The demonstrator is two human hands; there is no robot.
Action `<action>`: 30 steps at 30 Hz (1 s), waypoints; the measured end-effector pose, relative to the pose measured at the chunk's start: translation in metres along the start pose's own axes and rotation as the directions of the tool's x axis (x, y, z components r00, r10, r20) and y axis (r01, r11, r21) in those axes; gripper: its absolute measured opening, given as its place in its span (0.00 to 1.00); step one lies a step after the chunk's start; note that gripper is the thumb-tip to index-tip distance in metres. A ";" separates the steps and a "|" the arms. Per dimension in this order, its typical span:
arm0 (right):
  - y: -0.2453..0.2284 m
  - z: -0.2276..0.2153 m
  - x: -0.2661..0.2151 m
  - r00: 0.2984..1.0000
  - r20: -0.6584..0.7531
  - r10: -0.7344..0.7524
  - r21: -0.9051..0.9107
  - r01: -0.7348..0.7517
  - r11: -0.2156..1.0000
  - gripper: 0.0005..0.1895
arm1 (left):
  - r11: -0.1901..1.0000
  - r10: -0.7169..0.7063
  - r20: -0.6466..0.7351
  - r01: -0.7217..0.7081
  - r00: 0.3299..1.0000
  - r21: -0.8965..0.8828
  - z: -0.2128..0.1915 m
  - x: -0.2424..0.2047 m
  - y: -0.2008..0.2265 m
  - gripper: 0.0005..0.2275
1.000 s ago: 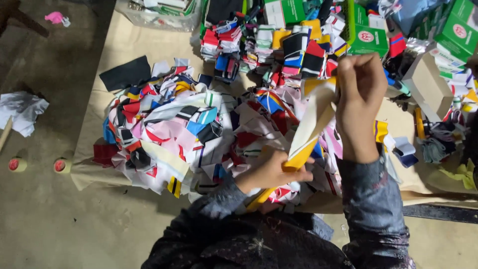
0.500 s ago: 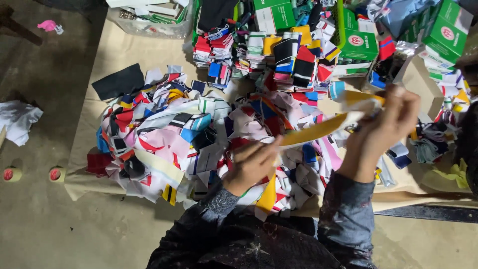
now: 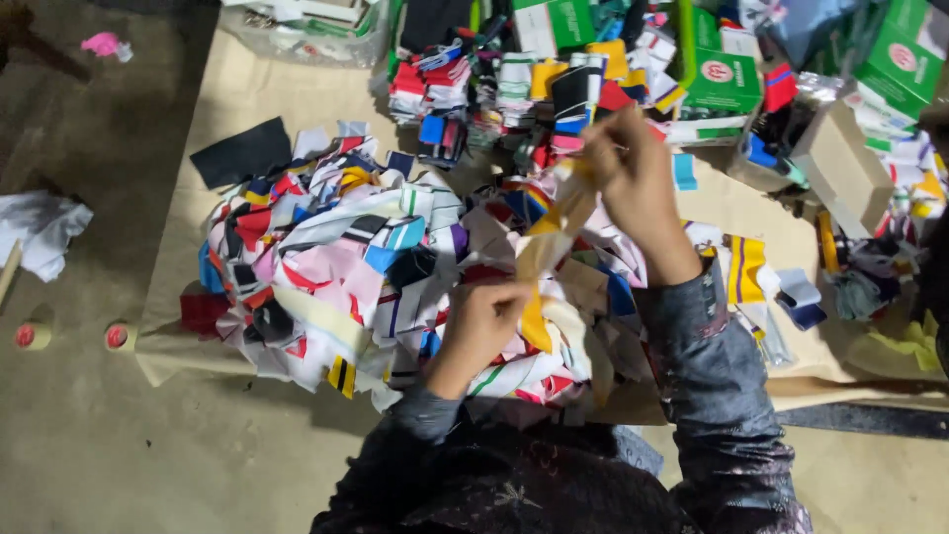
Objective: Sorting through a large pile of multi-colored fabric scraps and placing them into organized piles or containers based on color or pattern.
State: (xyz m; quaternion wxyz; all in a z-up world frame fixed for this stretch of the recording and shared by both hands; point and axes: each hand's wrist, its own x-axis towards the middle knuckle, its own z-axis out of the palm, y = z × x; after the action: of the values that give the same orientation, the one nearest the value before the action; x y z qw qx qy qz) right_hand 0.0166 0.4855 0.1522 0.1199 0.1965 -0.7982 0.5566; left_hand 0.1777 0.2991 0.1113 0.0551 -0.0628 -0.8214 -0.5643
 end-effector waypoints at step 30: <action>0.020 0.036 -0.179 0.901 0.052 0.431 0.676 -0.349 0.649 0.10 | 0.916 0.220 0.010 -0.203 0.975 -0.346 0.003 0.050 0.035 0.20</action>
State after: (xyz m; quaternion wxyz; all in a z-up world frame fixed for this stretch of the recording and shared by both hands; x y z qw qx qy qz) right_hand 0.1690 0.4898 0.0493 -0.0365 0.0178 -0.5590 0.8282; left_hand 0.1339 0.3166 0.1502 0.0838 -0.1736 -0.7001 -0.6875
